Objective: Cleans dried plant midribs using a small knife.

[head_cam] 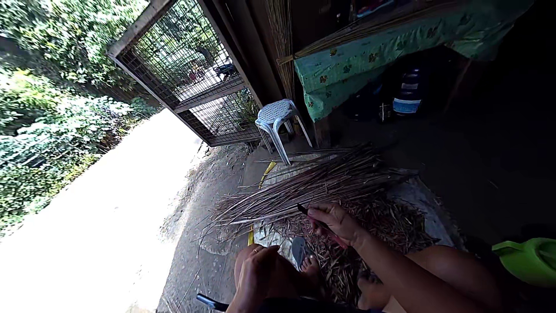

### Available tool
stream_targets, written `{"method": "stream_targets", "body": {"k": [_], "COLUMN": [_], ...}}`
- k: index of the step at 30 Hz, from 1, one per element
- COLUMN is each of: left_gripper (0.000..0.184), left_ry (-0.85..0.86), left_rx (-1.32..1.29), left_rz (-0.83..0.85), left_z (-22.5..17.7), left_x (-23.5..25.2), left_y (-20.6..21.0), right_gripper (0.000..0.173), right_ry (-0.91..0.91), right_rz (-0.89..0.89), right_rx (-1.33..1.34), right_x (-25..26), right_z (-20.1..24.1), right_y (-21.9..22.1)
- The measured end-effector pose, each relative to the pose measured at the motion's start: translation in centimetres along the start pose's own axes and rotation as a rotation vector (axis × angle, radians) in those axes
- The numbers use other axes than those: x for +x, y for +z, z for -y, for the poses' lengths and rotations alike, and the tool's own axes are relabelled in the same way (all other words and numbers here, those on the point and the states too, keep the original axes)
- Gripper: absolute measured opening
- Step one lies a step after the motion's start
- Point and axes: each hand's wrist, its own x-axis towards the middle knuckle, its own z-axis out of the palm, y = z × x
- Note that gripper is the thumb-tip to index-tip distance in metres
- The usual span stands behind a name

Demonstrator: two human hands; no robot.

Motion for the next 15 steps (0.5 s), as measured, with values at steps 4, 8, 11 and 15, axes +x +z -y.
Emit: {"method": "stream_targets", "body": {"k": [4,8,11,15], "left_gripper": [0.022,0.021,0.021,0.021], "left_ry": [-0.033,-0.074,-0.137,-0.141], "left_rx": [-0.125,-0.188,-0.269,-0.287], "left_rz": [0.05,0.089,0.166,0.213], "left_z": [-0.1,-0.7,-1.0,-0.8], "left_x": [0.3,0.3,0.0,-0.5], "left_y": [-0.2,-0.3,-0.3,-0.2], "right_gripper": [0.022,0.022,0.023,0.024], "right_ry": [-0.046,-0.088,-0.088,-0.121], "right_rz": [-0.017,-0.13,-0.16,-0.274], "right_rx": [-0.014,0.005,0.033,0.132], "right_x": [0.0,0.2,0.1,0.5], "right_z": [0.1,0.1,0.3,0.7], "right_y": [-0.2,-0.4,-0.7,-1.0]}}
